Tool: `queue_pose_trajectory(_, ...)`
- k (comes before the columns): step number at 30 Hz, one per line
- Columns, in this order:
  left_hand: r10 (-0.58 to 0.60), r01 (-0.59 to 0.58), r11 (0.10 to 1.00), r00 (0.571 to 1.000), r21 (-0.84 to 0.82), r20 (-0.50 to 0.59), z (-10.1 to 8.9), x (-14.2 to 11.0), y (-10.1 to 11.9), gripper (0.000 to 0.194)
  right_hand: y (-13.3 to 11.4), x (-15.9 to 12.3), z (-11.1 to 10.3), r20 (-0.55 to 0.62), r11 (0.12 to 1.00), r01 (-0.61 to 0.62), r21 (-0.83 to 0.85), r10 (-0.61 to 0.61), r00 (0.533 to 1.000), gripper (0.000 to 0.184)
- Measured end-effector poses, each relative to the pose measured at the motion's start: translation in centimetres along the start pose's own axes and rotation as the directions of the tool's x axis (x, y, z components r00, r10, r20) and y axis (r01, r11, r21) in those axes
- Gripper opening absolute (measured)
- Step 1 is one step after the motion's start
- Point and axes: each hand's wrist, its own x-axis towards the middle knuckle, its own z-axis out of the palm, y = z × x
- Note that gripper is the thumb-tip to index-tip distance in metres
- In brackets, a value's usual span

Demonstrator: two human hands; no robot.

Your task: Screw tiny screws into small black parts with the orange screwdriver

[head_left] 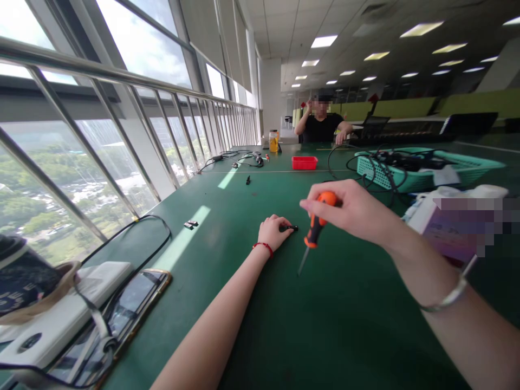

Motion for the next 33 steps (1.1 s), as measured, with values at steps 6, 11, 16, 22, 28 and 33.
queue_pose_trajectory(6, 0.001, -0.003, 0.999, 1.000, 0.050, 0.028, -0.3, 0.0, 0.1, 0.017, 4.7, 2.3, 3.1, -0.506, 0.950, -0.204, -0.237, 0.059, 0.861, 0.030)
queue_pose_trajectory(11, 0.007, -0.009, 0.999, 1.000, 0.052, 0.031, -0.3, 0.0, 0.2, 0.017, 7.4, 2.2, 3.4, -0.551, 0.949, -0.218, -0.229, 0.058, 0.832, 0.030)
queue_pose_trajectory(16, 0.016, -0.017, 0.999, 0.999, 0.042, 0.029, -0.3, 0.1, 0.2, 0.016, 7.5, 2.3, 3.1, -0.548, 0.956, -0.227, -0.185, 0.091, 0.831, 0.029)
queue_pose_trajectory(22, 0.023, -0.024, 0.999, 0.999, 0.031, 0.024, -0.2, 0.1, 0.2, 0.016, 7.6, 2.2, 2.9, -0.557, 0.970, -0.216, -0.107, 0.122, 0.821, 0.030)
queue_pose_trajectory(28, 0.022, -0.023, 0.999, 0.999, 0.037, 0.025, -0.3, 0.1, 0.3, 0.016, 8.0, 2.2, 2.9, -0.531, 0.967, -0.229, -0.113, 0.136, 0.837, 0.030)
queue_pose_trajectory(33, 0.022, -0.023, 0.999, 0.999, 0.046, 0.026, -0.3, 0.1, 0.3, 0.016, 8.0, 2.2, 2.7, -0.546, 0.967, -0.232, -0.104, 0.139, 0.826, 0.030)
